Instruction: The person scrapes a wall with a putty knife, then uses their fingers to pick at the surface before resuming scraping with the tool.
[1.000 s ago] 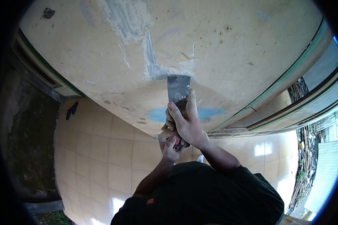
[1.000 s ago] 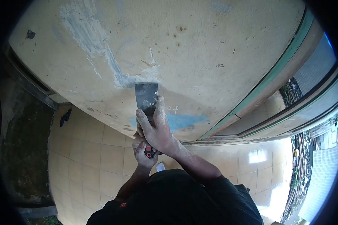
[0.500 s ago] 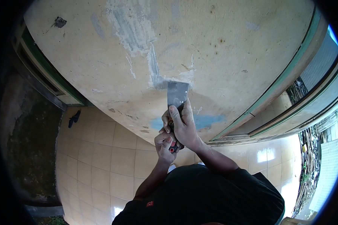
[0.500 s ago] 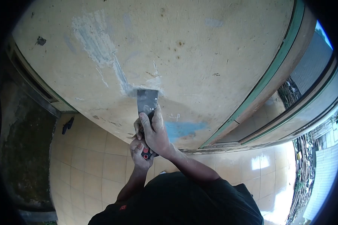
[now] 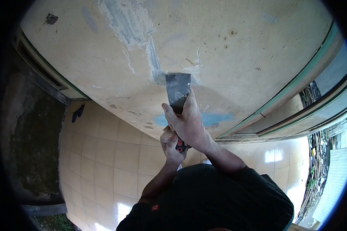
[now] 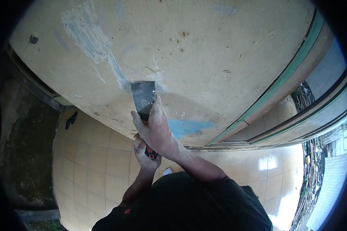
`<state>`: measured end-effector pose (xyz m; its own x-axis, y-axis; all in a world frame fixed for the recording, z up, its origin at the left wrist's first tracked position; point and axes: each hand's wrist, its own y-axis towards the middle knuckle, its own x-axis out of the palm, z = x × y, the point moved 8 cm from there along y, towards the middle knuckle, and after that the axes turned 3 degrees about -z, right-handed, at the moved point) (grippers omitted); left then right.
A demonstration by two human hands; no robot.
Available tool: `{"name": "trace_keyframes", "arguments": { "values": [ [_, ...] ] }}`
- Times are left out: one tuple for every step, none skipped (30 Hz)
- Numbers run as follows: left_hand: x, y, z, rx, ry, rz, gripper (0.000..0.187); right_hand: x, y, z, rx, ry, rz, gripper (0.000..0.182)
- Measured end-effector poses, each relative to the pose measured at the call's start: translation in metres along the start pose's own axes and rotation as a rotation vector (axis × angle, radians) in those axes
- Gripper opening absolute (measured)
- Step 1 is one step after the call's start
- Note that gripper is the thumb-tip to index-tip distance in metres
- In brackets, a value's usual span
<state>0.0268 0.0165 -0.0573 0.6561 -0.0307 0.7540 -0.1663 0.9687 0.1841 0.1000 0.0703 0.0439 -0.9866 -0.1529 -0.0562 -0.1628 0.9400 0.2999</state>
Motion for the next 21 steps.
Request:
{"name": "trace_keyframes", "arguments": {
  "values": [
    [0.006,0.001,0.002,-0.011,-0.039,-0.099,0.041,0.001,0.001,-0.002,-0.013,-0.025,-0.012,0.039],
    [0.013,0.001,0.003,-0.02,-0.079,-0.201,0.04,0.002,0.002,-0.004,-0.03,-0.052,-0.024,0.038],
    [0.017,-0.002,0.004,-0.017,-0.079,-0.204,0.04,0.002,-0.001,-0.001,-0.033,-0.053,-0.024,0.038],
    [0.016,-0.007,0.003,-0.03,-0.02,-0.128,0.038,0.003,-0.005,0.006,-0.045,0.025,-0.04,0.037],
    [0.012,-0.01,0.003,-0.041,0.041,-0.052,0.036,0.004,-0.007,0.008,-0.057,0.105,-0.057,0.036],
    [0.01,-0.009,0.003,-0.035,0.041,-0.056,0.036,0.005,-0.005,0.007,-0.063,0.104,-0.06,0.036],
    [0.005,-0.009,-0.002,-0.066,0.031,-0.059,0.036,0.005,-0.004,0.008,-0.056,0.106,-0.05,0.036],
    [0.001,-0.011,-0.007,-0.101,0.02,-0.056,0.035,0.005,-0.005,0.01,-0.04,0.108,-0.04,0.036],
    [0.001,-0.011,-0.007,-0.107,0.02,-0.045,0.035,0.005,-0.004,0.009,-0.028,0.11,-0.042,0.036],
    [0.006,-0.008,-0.003,-0.081,0.015,-0.058,0.035,0.005,-0.001,0.005,-0.02,0.086,-0.056,0.036],
    [0.011,-0.005,0.002,-0.051,0.008,-0.077,0.035,0.005,0.001,0.002,-0.02,0.062,-0.068,0.036],
    [0.014,-0.004,0.005,-0.009,0.029,-0.073,0.034,0.004,0.0,0.0,-0.019,0.062,-0.067,0.036],
    [0.014,-0.005,0.005,-0.008,0.028,-0.077,0.034,0.004,-0.002,0.001,0.005,0.092,-0.077,0.035],
    [0.013,-0.009,0.003,-0.022,0.037,-0.066,0.033,0.004,-0.003,0.001,0.026,0.122,-0.088,0.034],
    [0.011,-0.009,0.002,-0.035,0.046,-0.056,0.033,0.005,-0.003,0.002,0.018,0.12,-0.086,0.034],
    [0.011,-0.006,0.001,-0.032,0.045,-0.062,0.033,0.005,-0.003,0.005,-0.017,0.091,-0.053,0.031],
    [0.009,-0.006,-0.002,-0.061,0.01,-0.052,0.034,0.005,-0.004,0.007,-0.045,0.06,-0.022,0.028],
    [0.008,-0.007,-0.004,-0.094,-0.024,-0.038,0.036,0.004,-0.003,0.006,-0.039,0.059,-0.022,0.028],
    [0.008,-0.008,-0.003,-0.102,-0.026,-0.032,0.036,0.006,-0.001,0.004,-0.019,0.091,-0.054,0.026],
    [0.012,-0.006,0.001,-0.08,-0.011,-0.057,0.037,0.008,-0.001,0.003,0.001,0.123,-0.087,0.024],
    [0.016,-0.005,0.005,-0.056,0.004,-0.085,0.039,0.007,-0.003,0.002,0.007,0.123,-0.086,0.024]
  ]
}}
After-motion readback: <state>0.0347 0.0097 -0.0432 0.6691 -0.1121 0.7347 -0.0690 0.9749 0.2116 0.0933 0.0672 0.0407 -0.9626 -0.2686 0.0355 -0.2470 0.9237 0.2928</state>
